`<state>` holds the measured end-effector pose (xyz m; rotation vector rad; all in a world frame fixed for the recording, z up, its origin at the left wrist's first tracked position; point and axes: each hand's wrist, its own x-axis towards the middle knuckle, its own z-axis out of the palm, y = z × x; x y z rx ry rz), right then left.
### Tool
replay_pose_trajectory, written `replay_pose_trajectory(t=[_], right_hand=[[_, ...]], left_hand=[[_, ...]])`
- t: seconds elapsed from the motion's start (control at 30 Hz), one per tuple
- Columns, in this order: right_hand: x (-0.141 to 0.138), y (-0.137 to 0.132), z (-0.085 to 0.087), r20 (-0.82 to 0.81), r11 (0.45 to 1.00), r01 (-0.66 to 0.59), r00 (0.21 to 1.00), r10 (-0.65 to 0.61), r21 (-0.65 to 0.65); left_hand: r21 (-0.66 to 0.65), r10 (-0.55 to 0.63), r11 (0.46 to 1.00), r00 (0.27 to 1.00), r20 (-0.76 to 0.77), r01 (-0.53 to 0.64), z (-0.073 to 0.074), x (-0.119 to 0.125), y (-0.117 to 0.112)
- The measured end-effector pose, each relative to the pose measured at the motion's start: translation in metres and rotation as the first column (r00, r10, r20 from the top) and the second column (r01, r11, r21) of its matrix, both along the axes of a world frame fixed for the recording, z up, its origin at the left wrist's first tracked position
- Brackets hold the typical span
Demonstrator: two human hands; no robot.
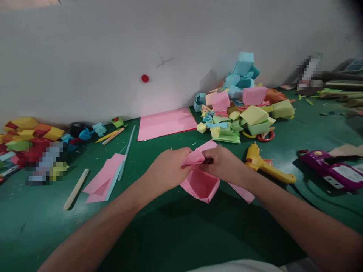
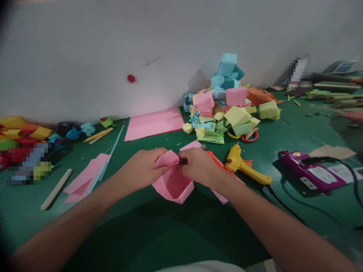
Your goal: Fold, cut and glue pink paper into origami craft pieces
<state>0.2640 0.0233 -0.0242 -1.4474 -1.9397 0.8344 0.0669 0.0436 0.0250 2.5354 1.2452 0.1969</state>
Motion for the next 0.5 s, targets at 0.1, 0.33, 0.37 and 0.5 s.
replay_pose_trajectory(t=[0.1,0.33,0.37,0.5], right_hand=[[0.000,-0.001,0.005,0.023,1.000,-0.027,0.999,0.027,-0.008],[0.003,-0.001,0.009,0.099,0.999,-0.025,0.995,0.029,-0.039],[0.003,-0.001,0.009,0.103,0.999,-0.019,0.994,0.022,-0.039],[0.003,-0.002,0.012,0.110,0.999,0.016,0.994,-0.011,-0.044]], left_hand=[[0.030,-0.009,1.000,1.000,-0.017,0.010,-0.002,-0.001,0.001],[0.033,-0.022,0.999,0.998,-0.056,0.024,-0.004,-0.003,0.001],[0.019,-0.017,1.000,0.999,-0.047,0.018,-0.003,-0.002,0.001],[-0.011,0.028,1.000,0.999,-0.032,-0.029,-0.001,-0.002,-0.001]])
